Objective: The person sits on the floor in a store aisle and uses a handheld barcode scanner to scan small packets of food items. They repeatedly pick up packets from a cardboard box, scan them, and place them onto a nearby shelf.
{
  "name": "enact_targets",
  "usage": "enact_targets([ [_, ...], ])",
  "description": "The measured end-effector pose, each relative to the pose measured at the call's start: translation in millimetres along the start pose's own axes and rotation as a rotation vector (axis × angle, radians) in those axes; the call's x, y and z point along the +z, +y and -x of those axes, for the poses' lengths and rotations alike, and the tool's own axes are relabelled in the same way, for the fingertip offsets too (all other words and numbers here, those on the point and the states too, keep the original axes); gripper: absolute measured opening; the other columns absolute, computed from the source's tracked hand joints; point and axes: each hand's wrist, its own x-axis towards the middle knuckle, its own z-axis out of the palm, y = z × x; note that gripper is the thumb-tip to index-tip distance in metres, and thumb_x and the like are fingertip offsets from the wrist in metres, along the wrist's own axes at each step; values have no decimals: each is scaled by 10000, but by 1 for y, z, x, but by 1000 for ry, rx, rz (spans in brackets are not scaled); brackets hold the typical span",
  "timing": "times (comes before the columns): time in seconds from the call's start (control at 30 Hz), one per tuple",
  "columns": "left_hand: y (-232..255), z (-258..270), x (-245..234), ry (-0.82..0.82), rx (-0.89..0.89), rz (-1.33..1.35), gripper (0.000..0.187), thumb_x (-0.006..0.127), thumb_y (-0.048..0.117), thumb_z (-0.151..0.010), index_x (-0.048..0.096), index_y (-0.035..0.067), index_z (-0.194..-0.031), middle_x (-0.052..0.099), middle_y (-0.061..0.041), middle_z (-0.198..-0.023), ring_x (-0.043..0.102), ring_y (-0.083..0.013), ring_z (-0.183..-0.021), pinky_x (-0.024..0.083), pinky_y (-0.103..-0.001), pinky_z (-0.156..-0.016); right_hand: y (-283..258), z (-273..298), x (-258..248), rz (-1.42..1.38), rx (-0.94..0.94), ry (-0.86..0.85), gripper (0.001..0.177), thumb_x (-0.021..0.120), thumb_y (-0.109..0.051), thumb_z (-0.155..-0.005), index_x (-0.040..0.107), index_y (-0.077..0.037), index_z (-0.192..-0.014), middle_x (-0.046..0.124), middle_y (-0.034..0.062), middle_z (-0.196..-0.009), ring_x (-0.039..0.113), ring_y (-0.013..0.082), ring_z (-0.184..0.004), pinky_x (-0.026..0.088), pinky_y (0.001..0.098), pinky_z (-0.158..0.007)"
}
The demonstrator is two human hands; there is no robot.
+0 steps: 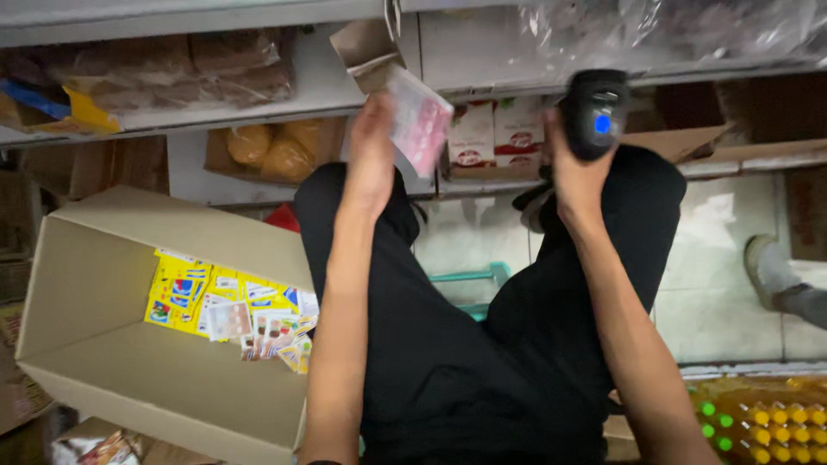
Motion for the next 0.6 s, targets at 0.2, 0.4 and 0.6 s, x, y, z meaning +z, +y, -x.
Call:
enact_targets([
  [0.2,-4,9,18,-224,-131,-903,189,617,203,-977,670,143,-1147,627,-47,-1300,528,-241,-1285,369,-405,-1117,-19,8,-10,-43,92,181,324,801,-140,-937,545,-119,-1136,579,-18,-768,539,99,-579,442,268,-522],
  [0.4,-16,11,25,-186,-27,-471,242,604,210,-995,643,118,-1216,603,-74,-1267,553,-282,-1256,383,-434,-1095,-8,2,4,-235,94,134,298,807,-138,-975,546,-70,-1103,576,10,-800,547,118,-624,460,287,-556],
  [0.6,-16,16,33,-162,305,-890,214,637,223,-1013,659,42,-1124,660,-95,-1119,600,-191,-1105,456,-358,-950,15,-16,24,8,61,89,268,805,-172,-978,579,-61,-1068,615,56,-869,591,135,-709,496,298,-622],
])
